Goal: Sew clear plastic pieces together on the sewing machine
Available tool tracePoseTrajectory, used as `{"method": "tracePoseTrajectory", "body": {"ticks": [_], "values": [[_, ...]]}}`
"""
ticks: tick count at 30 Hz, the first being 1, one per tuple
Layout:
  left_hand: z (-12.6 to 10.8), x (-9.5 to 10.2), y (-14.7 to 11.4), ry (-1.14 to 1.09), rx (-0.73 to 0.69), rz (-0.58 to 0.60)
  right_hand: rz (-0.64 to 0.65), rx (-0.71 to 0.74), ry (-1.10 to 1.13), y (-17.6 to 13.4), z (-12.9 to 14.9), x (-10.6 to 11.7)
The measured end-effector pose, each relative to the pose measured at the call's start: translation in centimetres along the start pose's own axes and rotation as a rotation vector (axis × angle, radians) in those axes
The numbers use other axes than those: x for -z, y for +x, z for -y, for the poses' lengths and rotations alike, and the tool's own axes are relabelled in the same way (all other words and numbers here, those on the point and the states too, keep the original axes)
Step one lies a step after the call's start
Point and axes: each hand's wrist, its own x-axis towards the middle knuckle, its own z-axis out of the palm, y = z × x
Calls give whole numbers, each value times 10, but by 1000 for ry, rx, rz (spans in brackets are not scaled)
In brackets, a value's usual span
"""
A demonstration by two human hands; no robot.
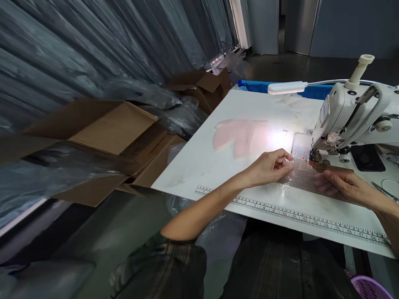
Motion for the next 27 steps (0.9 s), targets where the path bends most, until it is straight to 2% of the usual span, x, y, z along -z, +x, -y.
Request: {"method": "tracePoseTrajectory", "body": {"ticks": [2, 7, 9, 12, 14, 16, 18, 22, 25, 27], "values": [[1, -4, 4, -19, -2, 0, -35, 23, -30, 5, 3, -3], [7, -4, 0, -58, 55, -41, -42, 136, -360, 8, -1, -3], [11, 2, -3, 128, 50, -27, -77, 140, -377, 10, -7, 5], [16, 7, 1, 577, -16, -9, -184, 94, -312, 18, -15, 17], [17, 7, 15, 791, -116, -51, -269, 48, -299, 23, -20, 22], [18, 3, 38, 875, -258, -74, -337, 26, -307, 27, -23, 23], [20, -1, 67, 881, -355, -36, -386, 43, -293, 28, -26, 21], [26, -2, 122, 825, -525, 129, -393, 82, -236, 25, -30, 18], [31, 0, 142, 774, -625, 182, -372, 121, -190, 24, -33, 19], [33, 0, 146, 762, -640, 166, -366, 136, -160, 23, -34, 20]]}}
